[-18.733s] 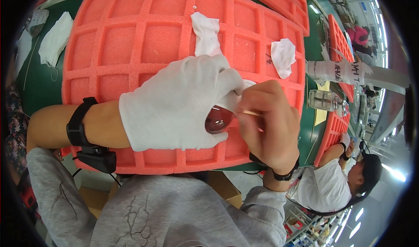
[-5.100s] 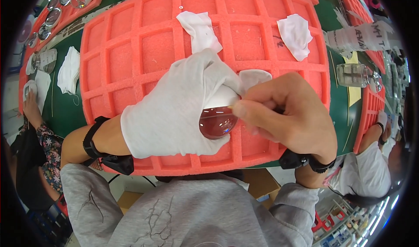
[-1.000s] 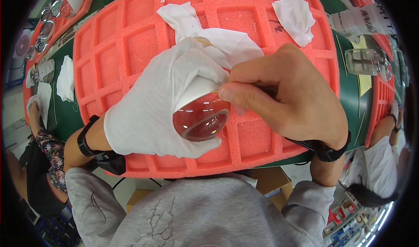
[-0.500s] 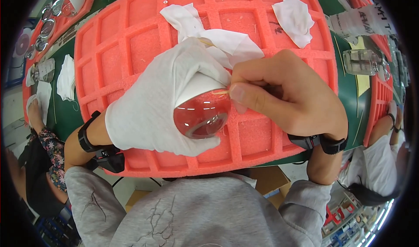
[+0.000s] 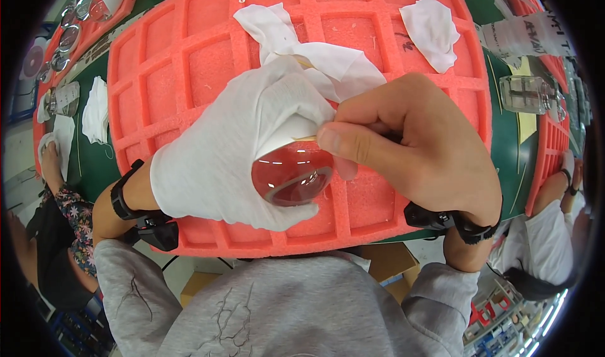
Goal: The person uses a wooden stick to scrape around the rim of a glass dome and then wipes the surface with a cloth. They repeat this process on several domes, cleaning the edges and surfaces before placing them back into a tray.
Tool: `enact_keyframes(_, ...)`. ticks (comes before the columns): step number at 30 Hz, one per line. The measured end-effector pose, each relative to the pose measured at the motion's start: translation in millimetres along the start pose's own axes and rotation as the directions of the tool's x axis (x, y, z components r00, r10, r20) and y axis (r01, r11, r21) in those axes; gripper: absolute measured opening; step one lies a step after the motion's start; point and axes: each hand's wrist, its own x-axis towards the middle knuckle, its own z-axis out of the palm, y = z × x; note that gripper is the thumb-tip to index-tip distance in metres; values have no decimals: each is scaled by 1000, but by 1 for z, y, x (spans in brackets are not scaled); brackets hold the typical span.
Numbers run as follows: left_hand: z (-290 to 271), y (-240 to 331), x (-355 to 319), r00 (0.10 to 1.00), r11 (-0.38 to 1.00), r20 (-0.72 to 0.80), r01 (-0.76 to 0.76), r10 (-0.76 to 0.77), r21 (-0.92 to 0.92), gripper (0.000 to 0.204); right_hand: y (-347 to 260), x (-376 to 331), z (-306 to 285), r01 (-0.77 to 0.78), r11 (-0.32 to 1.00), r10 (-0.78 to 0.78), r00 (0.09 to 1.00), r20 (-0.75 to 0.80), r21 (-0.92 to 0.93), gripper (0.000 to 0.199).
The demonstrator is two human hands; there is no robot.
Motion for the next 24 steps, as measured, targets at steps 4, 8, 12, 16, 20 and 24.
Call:
enact_keyframes(4,-2,4,-3,1000,998,-2,-9,9,60,68,4,-4,-3,-65,998,64,997,-52,-10,26)
enact_keyframes(8,-2,2,-2,1000,998,4,-12,12,65,67,1,-3,-3,-38,999,38,998,52,0,26)
enact_keyframes(12,-3,2,-2,999,997,11,-46,45,65,67,-1,-5,-3,-85,996,84,995,57,31,26)
enact_keyframes(16,-4,3,0,998,995,16,-57,56,77,67,1,-7,-4,-125,992,125,992,4,23,27)
enact_keyframes(20,-4,4,1,998,993,16,-64,63,95,67,1,-7,-1,-127,992,127,992,-27,7,27)
enact_keyframes(24,-1,1,-4,1000,999,25,6,-7,37,67,-1,-4,3,-128,992,128,991,-35,7,27)
